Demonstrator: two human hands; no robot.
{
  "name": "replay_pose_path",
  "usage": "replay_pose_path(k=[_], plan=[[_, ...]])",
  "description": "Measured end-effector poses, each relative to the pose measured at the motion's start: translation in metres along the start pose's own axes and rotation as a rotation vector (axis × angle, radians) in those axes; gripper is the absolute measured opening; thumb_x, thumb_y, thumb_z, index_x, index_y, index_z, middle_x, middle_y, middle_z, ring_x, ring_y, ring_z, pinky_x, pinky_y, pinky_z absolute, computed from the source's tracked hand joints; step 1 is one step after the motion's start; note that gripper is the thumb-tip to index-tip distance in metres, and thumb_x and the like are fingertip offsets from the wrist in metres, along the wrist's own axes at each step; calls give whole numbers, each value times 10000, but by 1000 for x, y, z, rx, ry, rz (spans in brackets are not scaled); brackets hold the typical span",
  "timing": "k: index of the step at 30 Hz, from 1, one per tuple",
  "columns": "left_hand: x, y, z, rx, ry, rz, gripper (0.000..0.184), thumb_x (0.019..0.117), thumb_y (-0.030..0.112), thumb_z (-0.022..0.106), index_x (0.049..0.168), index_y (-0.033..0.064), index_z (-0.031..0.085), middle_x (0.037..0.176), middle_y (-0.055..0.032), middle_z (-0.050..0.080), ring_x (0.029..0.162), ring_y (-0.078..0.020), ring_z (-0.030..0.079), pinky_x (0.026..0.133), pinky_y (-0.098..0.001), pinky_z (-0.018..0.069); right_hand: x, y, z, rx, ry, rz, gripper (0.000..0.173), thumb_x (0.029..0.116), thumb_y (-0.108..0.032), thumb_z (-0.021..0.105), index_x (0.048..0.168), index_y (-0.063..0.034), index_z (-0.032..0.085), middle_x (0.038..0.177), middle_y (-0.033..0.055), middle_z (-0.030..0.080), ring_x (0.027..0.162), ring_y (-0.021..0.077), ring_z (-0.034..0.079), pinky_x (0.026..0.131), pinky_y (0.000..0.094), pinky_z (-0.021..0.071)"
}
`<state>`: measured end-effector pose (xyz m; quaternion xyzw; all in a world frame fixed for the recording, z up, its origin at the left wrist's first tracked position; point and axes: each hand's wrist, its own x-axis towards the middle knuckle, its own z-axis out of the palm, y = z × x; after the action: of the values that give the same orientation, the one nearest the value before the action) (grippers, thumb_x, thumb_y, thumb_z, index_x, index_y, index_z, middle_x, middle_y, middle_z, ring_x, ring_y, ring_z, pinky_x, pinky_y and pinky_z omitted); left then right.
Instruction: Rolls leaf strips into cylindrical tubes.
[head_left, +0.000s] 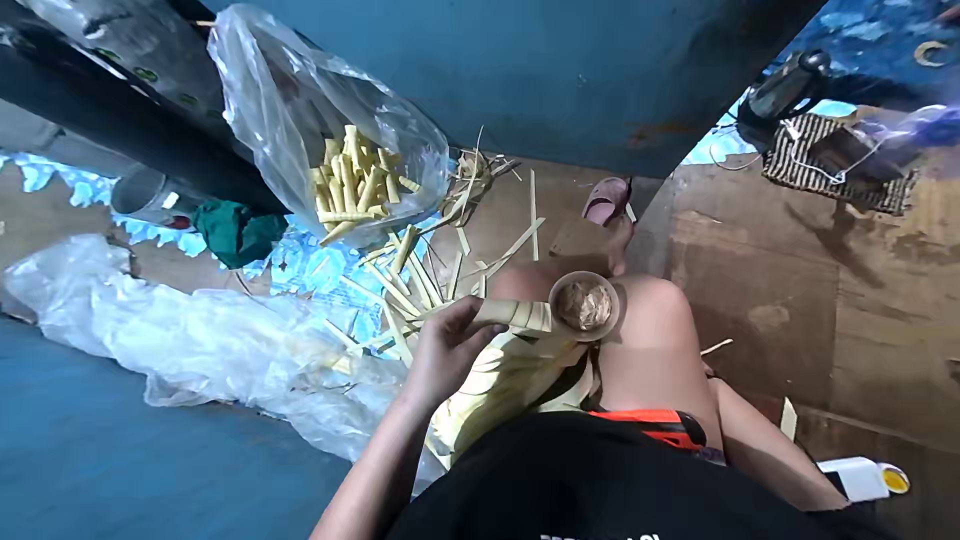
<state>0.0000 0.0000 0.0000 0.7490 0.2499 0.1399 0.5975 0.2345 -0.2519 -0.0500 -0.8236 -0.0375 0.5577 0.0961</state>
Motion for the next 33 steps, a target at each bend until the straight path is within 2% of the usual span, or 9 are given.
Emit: replay_pose_path(k=[4,9,13,19,21,24,26,29,33], plan=[[-7,7,2,24,7,53,128,900,17,721,1021,46,691,917,5,751,848,-90,733,815,-279,622,133,110,37,109,181,-109,398,1102,-191,438,1328,107,578,1308,276,632,1194,334,641,1055,451,475],[-28,21,-3,105,40,96,144,894,19,730,1030,53,699,906,21,735,831,-46,707,793,-250,608,119,63,-14,123,472,-257,374,1088,-168,476,1373,48,585,1353,289,606,1294,406,571,1121,540,413],[-40,32,-1,170,64,118,142,895,-10,715,1028,37,696,896,-17,722,786,-63,688,744,-274,598,18,3,-32,142,678,-903,372,1050,-183,550,1334,57,573,1259,278,637,1102,376,667,968,543,530],[-55,65,4,-58,-92,228,156,877,-35,725,1005,36,669,843,-9,707,730,-60,672,684,-243,588,-121,-59,69,-155,817,-1765,404,995,-381,656,1308,-128,681,1337,152,624,1171,256,617,930,428,502],[-63,69,1,-25,-150,305,170,881,13,755,1035,20,683,881,-13,722,761,-62,693,712,-249,609,-133,-53,82,186,436,-1626,322,1051,-166,558,1348,-81,647,1170,12,696,1008,33,665,873,204,568],[-73,70,-2,76,-214,368,161,906,43,751,1055,2,707,938,-29,740,837,-63,717,791,-264,625,-141,-45,75,785,-381,-1023,412,1125,-252,277,1313,-131,623,827,31,710,570,40,627,502,156,526],[-73,68,-2,87,-214,355,124,911,22,730,1031,2,709,919,-29,744,822,-60,716,781,-260,619,-140,-34,80,694,-271,-1094,353,1116,-234,343,1284,-104,625,866,3,724,656,42,673,589,178,576],[-70,64,-4,66,-202,345,114,901,15,741,1004,6,693,877,-29,731,779,-71,709,738,-259,617,-124,-22,88,263,398,-1522,425,1025,-323,621,1329,-27,643,1185,59,687,1044,85,672,906,273,588],[-67,64,0,81,-247,327,94,893,47,763,959,20,702,836,-8,709,747,-37,672,710,-228,585,-133,-19,83,833,-245,-1031,363,1109,-197,325,1240,-74,640,763,-18,679,557,17,602,525,153,522]])
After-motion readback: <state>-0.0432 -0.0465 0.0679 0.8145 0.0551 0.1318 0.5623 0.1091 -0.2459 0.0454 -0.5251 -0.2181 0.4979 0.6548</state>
